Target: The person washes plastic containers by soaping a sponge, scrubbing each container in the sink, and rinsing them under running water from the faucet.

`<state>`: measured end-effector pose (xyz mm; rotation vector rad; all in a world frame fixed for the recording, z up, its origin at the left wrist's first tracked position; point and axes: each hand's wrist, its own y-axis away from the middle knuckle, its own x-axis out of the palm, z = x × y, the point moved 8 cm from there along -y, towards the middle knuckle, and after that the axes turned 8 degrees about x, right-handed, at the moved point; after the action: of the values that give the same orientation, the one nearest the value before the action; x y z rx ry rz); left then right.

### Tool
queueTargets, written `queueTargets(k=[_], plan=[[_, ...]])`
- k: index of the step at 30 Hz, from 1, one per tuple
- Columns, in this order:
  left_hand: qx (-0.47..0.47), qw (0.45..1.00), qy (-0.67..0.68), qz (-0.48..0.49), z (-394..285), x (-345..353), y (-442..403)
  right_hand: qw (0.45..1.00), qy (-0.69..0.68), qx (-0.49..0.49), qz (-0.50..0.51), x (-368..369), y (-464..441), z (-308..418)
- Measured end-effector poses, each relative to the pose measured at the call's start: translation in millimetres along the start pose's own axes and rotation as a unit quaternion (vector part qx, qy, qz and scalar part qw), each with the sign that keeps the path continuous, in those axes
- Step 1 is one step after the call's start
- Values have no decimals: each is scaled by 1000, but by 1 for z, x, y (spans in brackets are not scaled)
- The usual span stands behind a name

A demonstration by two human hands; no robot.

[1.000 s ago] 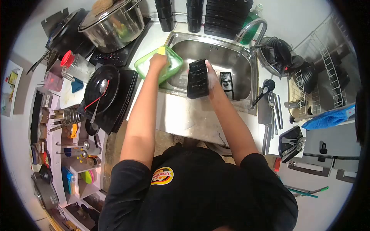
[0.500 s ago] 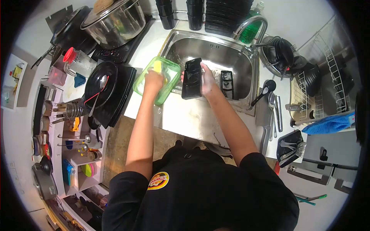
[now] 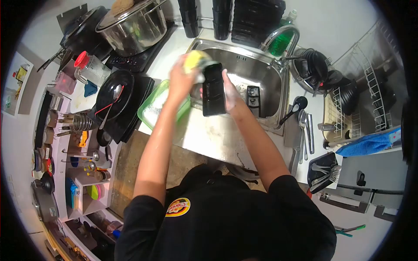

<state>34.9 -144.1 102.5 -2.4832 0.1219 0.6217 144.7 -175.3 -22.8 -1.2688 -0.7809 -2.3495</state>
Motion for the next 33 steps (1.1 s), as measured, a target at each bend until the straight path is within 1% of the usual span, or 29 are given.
queueTargets(k=[1,2,3,5,6,7,8,9,11,12,13,15,16,17,18,19,20,21,22,23,25,26,27,29,30,31,32,33], plan=[[2,999,36,24,-8,23,-4,999,17,-11,42,2,-2,3],[56,998,25,24,-10,45,-5,996,26,-72,-54,-5,0,16],[125,992,7,32,-18,64,-6,979,33,-135,-149,-12,6,31],[65,985,6,162,-11,96,-6,982,44,-167,-71,-34,7,54],[76,984,16,161,-14,99,-12,975,104,-147,-127,-36,20,61],[88,980,0,181,-15,105,-17,961,164,-125,-182,-33,36,63],[97,974,-16,202,-16,112,-20,957,119,-177,-199,-26,45,63],[103,974,-8,201,-19,118,-20,954,124,-183,-205,-24,48,61],[106,983,-54,140,-25,125,-23,946,58,-253,-193,-28,51,67],[96,982,-13,163,-25,133,-22,940,79,-246,-224,-49,51,72],[101,981,-8,165,-29,132,-22,937,79,-252,-228,-50,59,79],[117,961,94,234,-40,141,-8,937,39,-195,-286,-63,76,75],[149,955,86,241,-53,142,1,917,23,-210,-338,-72,86,78],[148,961,102,210,-62,138,13,917,17,-265,-297,-79,83,89],[183,954,145,186,-58,142,15,909,46,-261,-321,-83,85,95],[216,945,186,162,-60,137,16,900,73,-256,-345,-75,87,94],[211,944,190,166,-53,136,18,928,48,-195,-313,-64,81,87],[234,934,129,239,-63,130,20,896,135,-257,-335,-23,98,86],[256,914,65,307,-68,130,25,907,131,-247,-313,-40,92,88],[255,915,66,305,-73,123,29,919,129,-238,-288,-56,86,95],[219,926,142,274,-77,108,36,932,-27,-203,-300,-81,85,97],[250,913,227,227,-74,108,36,943,-21,-233,-235,-103,77,110],[252,914,221,228,-74,105,34,936,-66,-194,-288,-107,76,106],[252,926,172,220,-80,101,31,888,-63,-148,-430,-78,85,87],[207,936,104,266,-75,103,24,881,-56,-168,-439,-94,77,91],[206,938,104,260,-75,101,17,902,-100,-200,-369,-98,67,92],[200,942,100,252,-75,99,8,922,-97,-207,-314,-100,63,100],[196,945,93,244,-75,96,0,938,-94,-214,-256,-66,69,97]])
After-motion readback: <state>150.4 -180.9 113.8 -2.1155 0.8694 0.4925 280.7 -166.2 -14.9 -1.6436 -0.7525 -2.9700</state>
